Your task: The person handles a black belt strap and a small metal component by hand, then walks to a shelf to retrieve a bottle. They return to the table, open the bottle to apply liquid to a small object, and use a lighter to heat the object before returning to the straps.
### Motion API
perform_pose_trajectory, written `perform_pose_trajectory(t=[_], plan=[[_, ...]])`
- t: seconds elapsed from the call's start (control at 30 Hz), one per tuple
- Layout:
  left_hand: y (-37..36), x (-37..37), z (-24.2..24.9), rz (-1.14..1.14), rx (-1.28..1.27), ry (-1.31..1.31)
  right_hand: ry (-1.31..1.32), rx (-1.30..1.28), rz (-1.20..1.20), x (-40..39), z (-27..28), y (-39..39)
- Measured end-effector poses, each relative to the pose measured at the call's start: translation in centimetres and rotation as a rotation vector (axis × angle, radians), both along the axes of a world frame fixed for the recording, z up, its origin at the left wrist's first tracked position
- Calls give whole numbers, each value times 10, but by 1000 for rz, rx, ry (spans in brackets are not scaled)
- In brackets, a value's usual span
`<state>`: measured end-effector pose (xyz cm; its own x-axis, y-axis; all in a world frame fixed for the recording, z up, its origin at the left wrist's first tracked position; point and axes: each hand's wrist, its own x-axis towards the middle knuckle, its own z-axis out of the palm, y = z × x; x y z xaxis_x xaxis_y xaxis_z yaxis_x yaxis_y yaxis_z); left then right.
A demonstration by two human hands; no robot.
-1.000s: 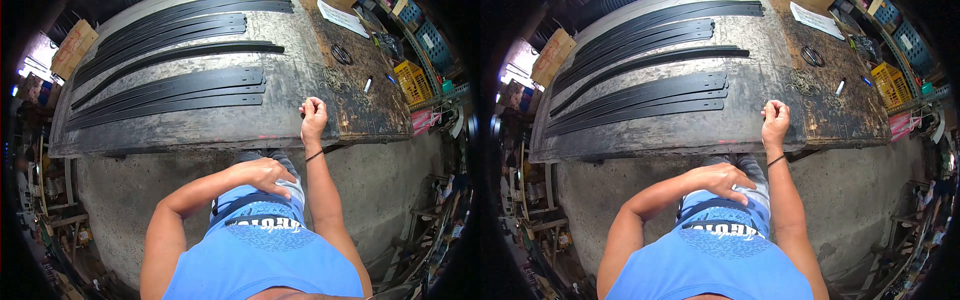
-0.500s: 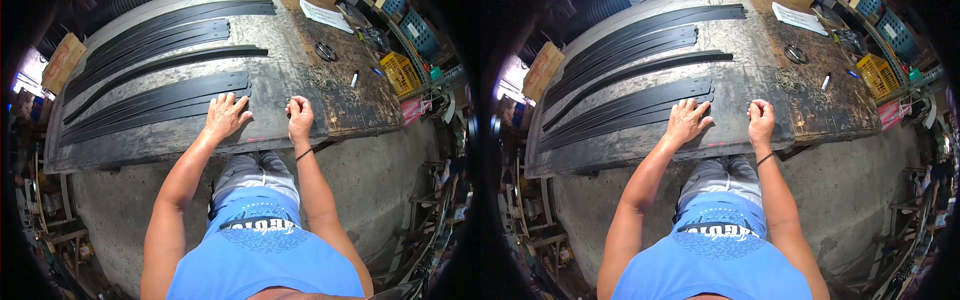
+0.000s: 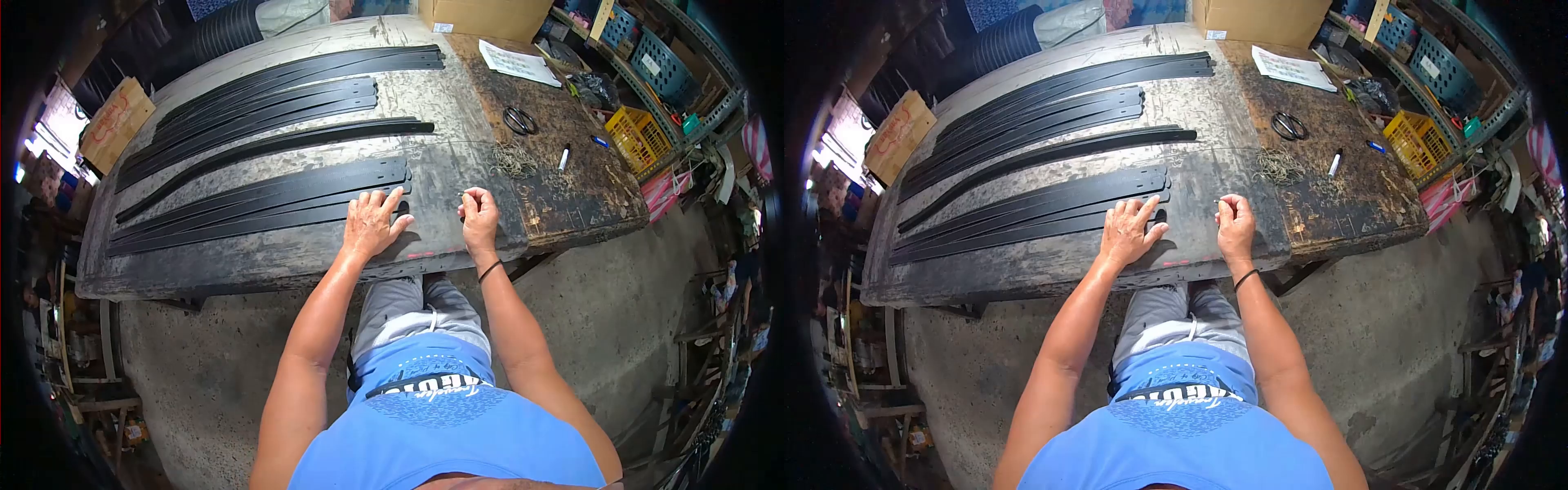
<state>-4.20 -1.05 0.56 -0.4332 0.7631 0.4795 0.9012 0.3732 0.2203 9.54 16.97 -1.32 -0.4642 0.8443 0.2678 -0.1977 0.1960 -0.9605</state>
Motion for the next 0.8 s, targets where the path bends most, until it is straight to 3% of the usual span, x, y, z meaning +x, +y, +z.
perform_pose_trajectory(t=[0.13, 0.5, 0.63, 0.8], plan=[[-3, 0, -6, 3, 147, -1, -7, 0, 22, -2, -2, 0], [-3, -4, -6, -12, 164, -18, -83, -30, -17, -1, -5, 1], [-2, -4, -5, -63, 190, -61, 14, -38, -47, 0, -11, 2], [-4, -3, 1, -73, 169, -84, 203, -292, -112, 46, 9, 10]])
